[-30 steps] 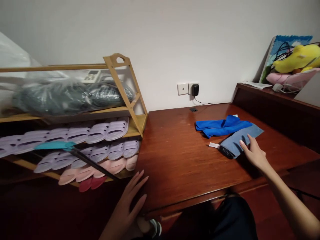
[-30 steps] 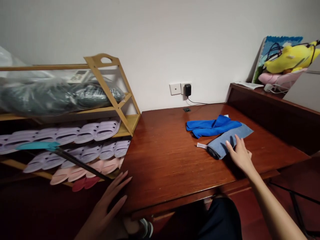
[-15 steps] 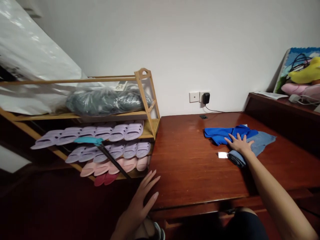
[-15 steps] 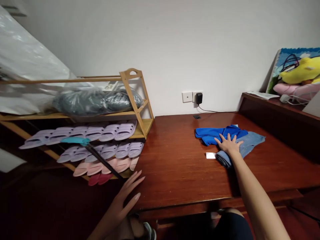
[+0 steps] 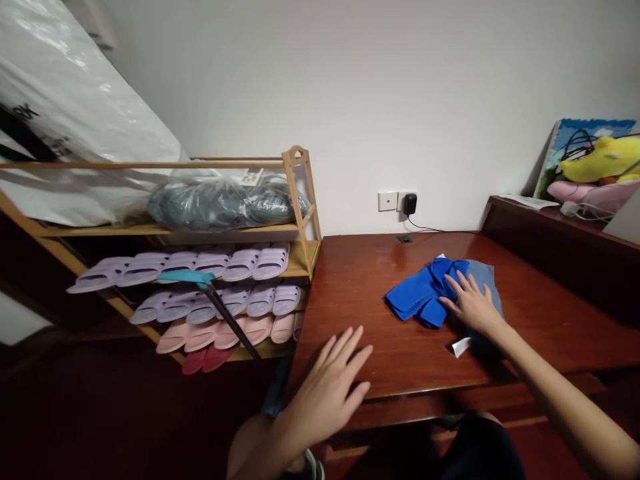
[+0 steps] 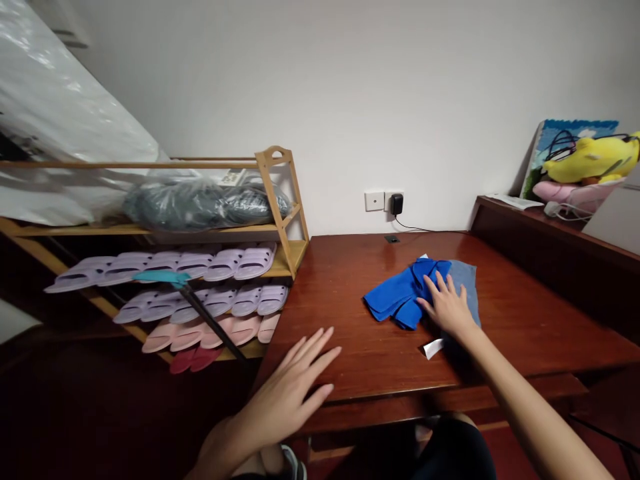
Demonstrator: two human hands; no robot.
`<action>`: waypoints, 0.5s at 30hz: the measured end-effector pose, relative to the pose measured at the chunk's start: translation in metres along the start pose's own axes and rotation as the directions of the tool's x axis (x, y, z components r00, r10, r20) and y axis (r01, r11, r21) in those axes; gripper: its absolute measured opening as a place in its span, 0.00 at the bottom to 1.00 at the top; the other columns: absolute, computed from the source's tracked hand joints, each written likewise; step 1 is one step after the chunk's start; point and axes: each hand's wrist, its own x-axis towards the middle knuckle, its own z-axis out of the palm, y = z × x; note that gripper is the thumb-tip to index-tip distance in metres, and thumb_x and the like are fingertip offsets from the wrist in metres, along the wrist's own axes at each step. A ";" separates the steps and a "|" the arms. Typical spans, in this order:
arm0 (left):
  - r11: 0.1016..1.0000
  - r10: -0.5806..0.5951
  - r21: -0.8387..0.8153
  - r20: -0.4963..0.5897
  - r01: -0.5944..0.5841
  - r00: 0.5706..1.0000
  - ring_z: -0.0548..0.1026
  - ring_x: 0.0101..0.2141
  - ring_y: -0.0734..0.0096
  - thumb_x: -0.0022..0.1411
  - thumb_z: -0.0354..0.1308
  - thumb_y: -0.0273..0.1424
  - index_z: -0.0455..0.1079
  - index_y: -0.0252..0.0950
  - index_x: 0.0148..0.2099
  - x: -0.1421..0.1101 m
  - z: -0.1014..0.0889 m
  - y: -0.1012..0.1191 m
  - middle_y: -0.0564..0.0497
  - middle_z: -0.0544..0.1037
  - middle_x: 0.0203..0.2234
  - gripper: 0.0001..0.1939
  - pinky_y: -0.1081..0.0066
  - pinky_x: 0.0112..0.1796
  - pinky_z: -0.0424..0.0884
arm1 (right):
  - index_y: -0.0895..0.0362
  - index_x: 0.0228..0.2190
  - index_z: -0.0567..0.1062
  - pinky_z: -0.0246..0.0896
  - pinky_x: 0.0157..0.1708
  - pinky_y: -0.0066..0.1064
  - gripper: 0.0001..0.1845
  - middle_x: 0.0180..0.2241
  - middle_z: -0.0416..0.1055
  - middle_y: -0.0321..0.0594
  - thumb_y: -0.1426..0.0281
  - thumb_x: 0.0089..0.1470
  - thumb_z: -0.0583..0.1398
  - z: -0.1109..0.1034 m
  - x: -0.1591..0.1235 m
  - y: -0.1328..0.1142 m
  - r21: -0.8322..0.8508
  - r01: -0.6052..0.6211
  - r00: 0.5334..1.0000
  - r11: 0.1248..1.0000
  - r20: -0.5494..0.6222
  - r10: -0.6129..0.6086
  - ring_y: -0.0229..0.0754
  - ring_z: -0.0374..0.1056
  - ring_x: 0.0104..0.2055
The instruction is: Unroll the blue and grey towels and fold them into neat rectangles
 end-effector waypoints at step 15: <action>0.972 -0.214 0.025 -0.325 0.235 0.921 0.56 0.61 0.55 0.66 0.49 0.35 0.60 0.38 0.60 -0.006 0.038 -0.016 0.44 0.57 0.62 0.21 0.53 0.56 0.61 | 0.51 0.54 0.66 0.54 0.54 0.47 0.25 0.60 0.58 0.41 0.68 0.59 0.43 0.044 0.005 0.113 -0.073 -0.153 0.988 0.985 -0.012 0.153 0.47 0.50 0.62</action>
